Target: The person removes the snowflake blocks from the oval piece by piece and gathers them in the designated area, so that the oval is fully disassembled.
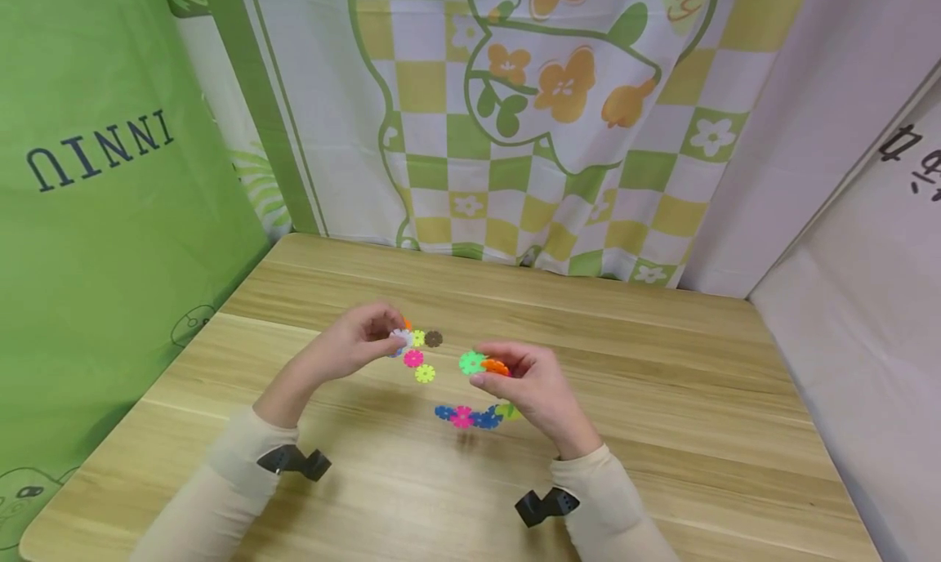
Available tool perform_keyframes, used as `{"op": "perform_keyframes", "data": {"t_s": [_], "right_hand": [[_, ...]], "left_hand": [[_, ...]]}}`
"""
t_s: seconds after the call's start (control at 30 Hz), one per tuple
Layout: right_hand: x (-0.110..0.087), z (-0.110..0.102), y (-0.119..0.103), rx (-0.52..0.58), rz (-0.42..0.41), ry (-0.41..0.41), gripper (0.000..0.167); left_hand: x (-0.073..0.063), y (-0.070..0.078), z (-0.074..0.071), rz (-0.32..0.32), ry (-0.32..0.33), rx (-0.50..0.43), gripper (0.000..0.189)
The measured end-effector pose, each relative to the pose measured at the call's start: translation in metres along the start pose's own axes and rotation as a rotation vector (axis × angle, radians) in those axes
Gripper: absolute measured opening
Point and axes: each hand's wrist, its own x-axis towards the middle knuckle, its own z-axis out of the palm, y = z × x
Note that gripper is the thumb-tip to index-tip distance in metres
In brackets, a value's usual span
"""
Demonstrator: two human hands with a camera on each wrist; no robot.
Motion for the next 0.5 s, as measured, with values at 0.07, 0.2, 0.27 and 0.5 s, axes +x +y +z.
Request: {"op": "perform_keyframes", "data": {"t_s": [0.07, 0.2, 0.27, 0.5], "right_hand": [[0.000, 0.000, 0.000, 0.005, 0.000, -0.004, 0.039], [0.000, 0.001, 0.000, 0.011, 0.001, -0.007, 0.039], [0.000, 0.001, 0.000, 0.014, 0.000, -0.010, 0.039], [0.000, 0.002, 0.000, 0.025, -0.007, -0.019, 0.039]], "left_hand": [[-0.002, -0.007, -0.002, -0.018, -0.021, 0.030, 0.011], [-0.003, -0.023, -0.002, -0.071, -0.061, 0.075, 0.013], [-0.003, -0.031, -0.001, -0.117, -0.079, 0.097, 0.014], [-0.004, -0.053, 0.002, -0.264, -0.094, 0.100, 0.018]]}}
